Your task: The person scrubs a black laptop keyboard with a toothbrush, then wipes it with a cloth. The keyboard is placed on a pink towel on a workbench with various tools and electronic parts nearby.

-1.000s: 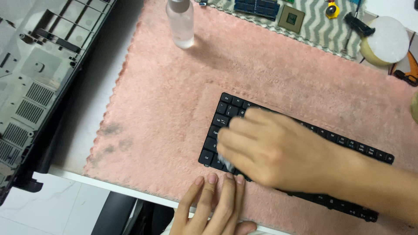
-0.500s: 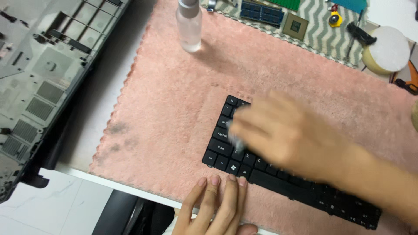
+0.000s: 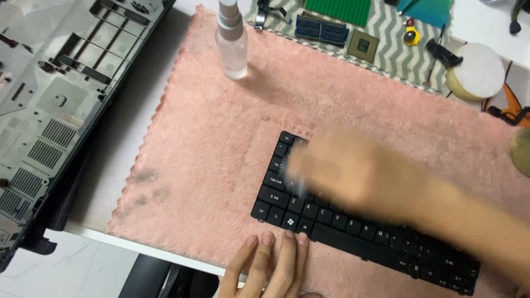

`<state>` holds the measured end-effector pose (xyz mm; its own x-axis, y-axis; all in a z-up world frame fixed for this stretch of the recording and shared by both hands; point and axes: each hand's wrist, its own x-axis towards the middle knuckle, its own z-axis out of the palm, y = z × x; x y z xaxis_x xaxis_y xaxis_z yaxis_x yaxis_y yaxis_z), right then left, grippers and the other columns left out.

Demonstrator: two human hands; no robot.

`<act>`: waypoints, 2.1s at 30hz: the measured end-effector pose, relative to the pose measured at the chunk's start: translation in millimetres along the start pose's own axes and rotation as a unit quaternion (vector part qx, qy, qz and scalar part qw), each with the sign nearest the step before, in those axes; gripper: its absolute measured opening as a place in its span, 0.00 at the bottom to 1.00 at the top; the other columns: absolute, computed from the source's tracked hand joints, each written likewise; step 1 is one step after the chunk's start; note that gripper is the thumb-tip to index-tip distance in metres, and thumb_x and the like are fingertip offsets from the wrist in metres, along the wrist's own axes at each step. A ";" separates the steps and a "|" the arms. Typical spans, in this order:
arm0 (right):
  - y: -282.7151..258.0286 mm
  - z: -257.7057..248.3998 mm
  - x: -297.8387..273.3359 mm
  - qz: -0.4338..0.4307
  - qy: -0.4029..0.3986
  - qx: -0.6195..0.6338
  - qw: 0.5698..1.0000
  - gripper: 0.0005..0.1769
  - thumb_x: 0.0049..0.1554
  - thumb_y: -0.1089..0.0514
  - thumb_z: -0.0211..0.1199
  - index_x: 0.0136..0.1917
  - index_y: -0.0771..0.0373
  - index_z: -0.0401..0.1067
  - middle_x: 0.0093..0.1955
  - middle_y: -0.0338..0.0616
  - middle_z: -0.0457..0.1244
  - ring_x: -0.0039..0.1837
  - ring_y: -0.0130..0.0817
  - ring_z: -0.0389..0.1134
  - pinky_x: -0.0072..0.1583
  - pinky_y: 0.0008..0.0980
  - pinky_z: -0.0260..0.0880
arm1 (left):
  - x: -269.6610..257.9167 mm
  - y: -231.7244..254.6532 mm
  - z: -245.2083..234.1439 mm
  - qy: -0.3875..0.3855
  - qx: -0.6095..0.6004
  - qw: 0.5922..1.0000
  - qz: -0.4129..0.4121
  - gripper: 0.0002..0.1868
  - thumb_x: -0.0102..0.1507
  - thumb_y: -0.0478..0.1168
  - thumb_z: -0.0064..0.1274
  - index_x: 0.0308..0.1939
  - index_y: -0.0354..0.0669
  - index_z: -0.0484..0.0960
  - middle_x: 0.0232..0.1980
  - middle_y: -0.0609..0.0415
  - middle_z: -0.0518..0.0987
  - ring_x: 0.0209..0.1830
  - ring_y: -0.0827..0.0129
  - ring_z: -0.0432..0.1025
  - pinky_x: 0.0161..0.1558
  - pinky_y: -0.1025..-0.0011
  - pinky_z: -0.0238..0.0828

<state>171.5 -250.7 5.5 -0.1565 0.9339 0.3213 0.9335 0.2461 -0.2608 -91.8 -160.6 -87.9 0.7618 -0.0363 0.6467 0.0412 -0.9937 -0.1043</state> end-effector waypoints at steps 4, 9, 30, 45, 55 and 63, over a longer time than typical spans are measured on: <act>-1.3 -4.1 5.6 0.059 0.024 -0.029 0.998 0.08 0.73 0.70 0.69 0.49 0.69 0.79 0.47 0.48 0.73 0.50 0.45 0.74 0.55 0.43 0.84 | 4.4 -3.8 -3.6 -0.010 0.000 1.000 0.012 0.40 0.86 0.62 0.16 0.64 0.58 0.91 0.58 0.68 0.90 0.54 0.68 0.84 0.58 0.69 0.83; -0.1 -0.8 6.0 0.022 0.022 0.035 0.999 0.06 0.71 0.72 0.71 0.51 0.69 0.77 0.43 0.43 0.66 0.46 0.44 0.67 0.48 0.45 0.72 | 2.6 -0.9 2.0 0.004 0.012 1.000 0.003 0.14 0.78 0.39 0.51 0.62 0.61 0.89 0.58 0.70 0.87 0.52 0.72 0.82 0.57 0.72 0.83; -13.8 -5.1 -2.3 0.044 0.024 -0.026 0.998 0.03 0.71 0.70 0.64 0.54 0.72 0.78 0.53 0.55 0.72 0.53 0.52 0.72 0.59 0.54 0.77 | 10.4 -15.6 -2.2 0.020 0.028 0.998 0.049 0.12 0.79 0.42 0.53 0.63 0.59 0.87 0.55 0.68 0.88 0.49 0.75 0.83 0.54 0.76 0.83; 2.4 -6.6 -14.7 0.063 0.049 -0.034 0.996 0.11 0.65 0.83 0.64 0.53 0.72 0.79 0.49 0.55 0.73 0.50 0.50 0.73 0.55 0.49 0.79 | 1.8 4.7 1.3 0.010 -0.014 1.000 -0.023 0.38 0.84 0.56 0.18 0.59 0.59 0.93 0.55 0.67 0.90 0.54 0.66 0.84 0.56 0.67 0.83; -16.4 -4.9 -13.7 0.056 0.041 0.009 0.998 0.04 0.71 0.74 0.64 0.55 0.70 0.76 0.48 0.49 0.71 0.48 0.49 0.72 0.51 0.50 0.75 | -1.2 1.3 -4.3 -0.020 -0.021 1.000 0.003 0.42 0.85 0.65 0.16 0.63 0.58 0.93 0.58 0.66 0.90 0.57 0.64 0.83 0.57 0.66 0.83; -16.9 1.1 -23.4 0.056 0.019 -0.042 0.997 0.11 0.66 0.72 0.75 0.60 0.79 0.79 0.56 0.62 0.73 0.54 0.53 0.73 0.54 0.45 0.77 | 7.7 -4.1 -8.9 -0.016 -0.026 0.999 0.009 0.42 0.85 0.64 0.17 0.61 0.57 0.94 0.56 0.64 0.91 0.51 0.66 0.85 0.57 0.66 0.83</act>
<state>159.0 -276.4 1.4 -0.0392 0.9432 0.3300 0.9686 0.1170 -0.2194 -91.9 -157.7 -75.7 0.7823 -0.0509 0.6208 -0.0052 -0.9972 -0.0752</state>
